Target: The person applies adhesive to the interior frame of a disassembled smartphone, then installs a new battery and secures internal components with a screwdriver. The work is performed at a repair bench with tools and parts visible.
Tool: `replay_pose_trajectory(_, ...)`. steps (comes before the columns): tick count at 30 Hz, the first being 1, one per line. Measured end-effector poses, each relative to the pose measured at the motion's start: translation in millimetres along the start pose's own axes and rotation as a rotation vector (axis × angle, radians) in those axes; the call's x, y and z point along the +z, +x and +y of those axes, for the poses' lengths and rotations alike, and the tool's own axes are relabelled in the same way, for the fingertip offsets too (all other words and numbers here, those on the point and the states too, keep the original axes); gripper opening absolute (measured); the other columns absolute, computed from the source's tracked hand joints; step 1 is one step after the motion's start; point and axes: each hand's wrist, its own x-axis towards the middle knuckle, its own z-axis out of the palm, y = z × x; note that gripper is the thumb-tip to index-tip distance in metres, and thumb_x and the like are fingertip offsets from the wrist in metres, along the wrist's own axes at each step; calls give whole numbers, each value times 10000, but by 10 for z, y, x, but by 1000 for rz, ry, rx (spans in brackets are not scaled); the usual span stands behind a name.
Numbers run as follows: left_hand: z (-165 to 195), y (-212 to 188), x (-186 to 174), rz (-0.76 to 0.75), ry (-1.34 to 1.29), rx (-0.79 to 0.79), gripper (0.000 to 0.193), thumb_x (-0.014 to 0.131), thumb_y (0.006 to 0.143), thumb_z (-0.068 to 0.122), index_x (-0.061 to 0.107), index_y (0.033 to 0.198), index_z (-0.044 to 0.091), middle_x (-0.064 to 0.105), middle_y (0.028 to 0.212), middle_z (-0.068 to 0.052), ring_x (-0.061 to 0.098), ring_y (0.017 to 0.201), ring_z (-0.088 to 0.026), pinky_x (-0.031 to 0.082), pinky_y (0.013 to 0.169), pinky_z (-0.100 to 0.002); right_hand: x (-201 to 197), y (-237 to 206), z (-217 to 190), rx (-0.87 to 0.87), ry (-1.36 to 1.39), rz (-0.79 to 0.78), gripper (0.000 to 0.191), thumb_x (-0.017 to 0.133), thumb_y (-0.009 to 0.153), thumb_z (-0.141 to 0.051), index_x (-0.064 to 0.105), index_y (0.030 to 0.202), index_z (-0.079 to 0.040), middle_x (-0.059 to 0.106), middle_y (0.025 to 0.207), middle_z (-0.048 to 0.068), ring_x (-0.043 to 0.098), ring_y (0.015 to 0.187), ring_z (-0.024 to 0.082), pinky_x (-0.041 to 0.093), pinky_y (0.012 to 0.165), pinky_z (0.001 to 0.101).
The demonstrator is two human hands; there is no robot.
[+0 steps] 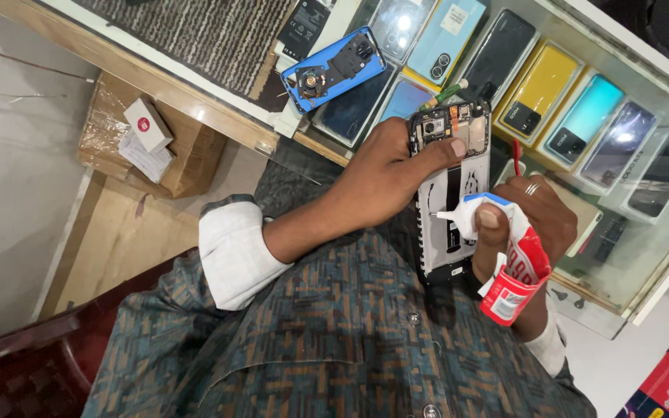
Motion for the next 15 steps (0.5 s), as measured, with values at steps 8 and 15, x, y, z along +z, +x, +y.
replay_pose_trajectory(8,-79,72,500,-25,-7,1,494,618,1015,394,589,747,-20,420,542,-55,404,541,-101,370,486,-373,-340,-163,242,-36,-40,-10,522,541,1178,-371,531,795,-17,544,716,93,479,626,247,351,616,359)
replay_pose_trajectory(15,-95,106,816,-16,-15,-17,470,629,992,399,633,777,-18,463,538,-61,442,534,-99,408,488,-360,-576,-324,416,-76,-65,-17,463,552,1155,-305,549,793,-17,575,777,101,523,638,256,384,610,362)
